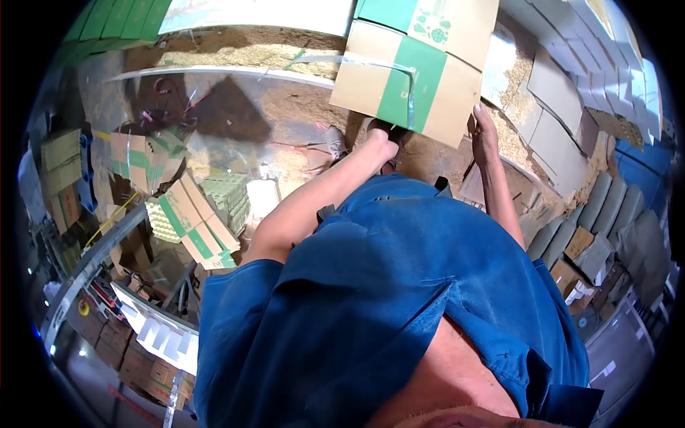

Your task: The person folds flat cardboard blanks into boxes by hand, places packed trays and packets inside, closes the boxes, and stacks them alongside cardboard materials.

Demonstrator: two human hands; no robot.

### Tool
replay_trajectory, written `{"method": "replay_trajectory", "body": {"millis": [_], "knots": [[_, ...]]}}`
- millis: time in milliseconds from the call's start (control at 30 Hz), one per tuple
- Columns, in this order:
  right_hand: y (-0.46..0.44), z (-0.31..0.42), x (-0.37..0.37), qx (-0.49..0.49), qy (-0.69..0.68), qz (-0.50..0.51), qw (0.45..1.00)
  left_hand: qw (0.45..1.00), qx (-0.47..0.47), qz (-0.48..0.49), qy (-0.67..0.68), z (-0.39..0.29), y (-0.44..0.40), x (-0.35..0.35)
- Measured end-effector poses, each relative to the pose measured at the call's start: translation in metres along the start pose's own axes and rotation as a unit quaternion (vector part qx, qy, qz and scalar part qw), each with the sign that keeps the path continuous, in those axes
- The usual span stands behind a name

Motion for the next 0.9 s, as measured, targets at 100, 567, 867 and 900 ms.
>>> {"method": "replay_trajectory", "body": {"millis": [100, 567, 867, 900], "knots": [[0.004, -0.001, -0.025, -0.003, 0.081, -0.066, 0.994, 1.0, 0.016, 0.0, -0.005, 0.026, -0.014, 0.013], [-0.009, 0.004, -0.014, 0.054, -0.169, -0.016, 0.984, 0.993, 0.008, 0.019, -0.12, 0.064, -0.044, 0.025], [-0.065, 0.027, -0.048, 0.079, -0.191, -0.043, 0.978, 0.789, 0.254, -0.062, -0.557, -0.034, 0.042, -0.036], [-0.077, 0.025, -0.056, 0.077, -0.195, -0.027, 0.977, 0.786, 0.321, -0.066, -0.524, -0.047, 0.051, -0.035]]}}
Point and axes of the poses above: each hand's wrist, its own y-axis away from the middle knuckle, its own x-axis out of the palm, z = x × y, the point moved 2 cm from there along -y, towards the middle knuckle, and after that the axes turned 2 degrees about x, right-handed, at the moved point
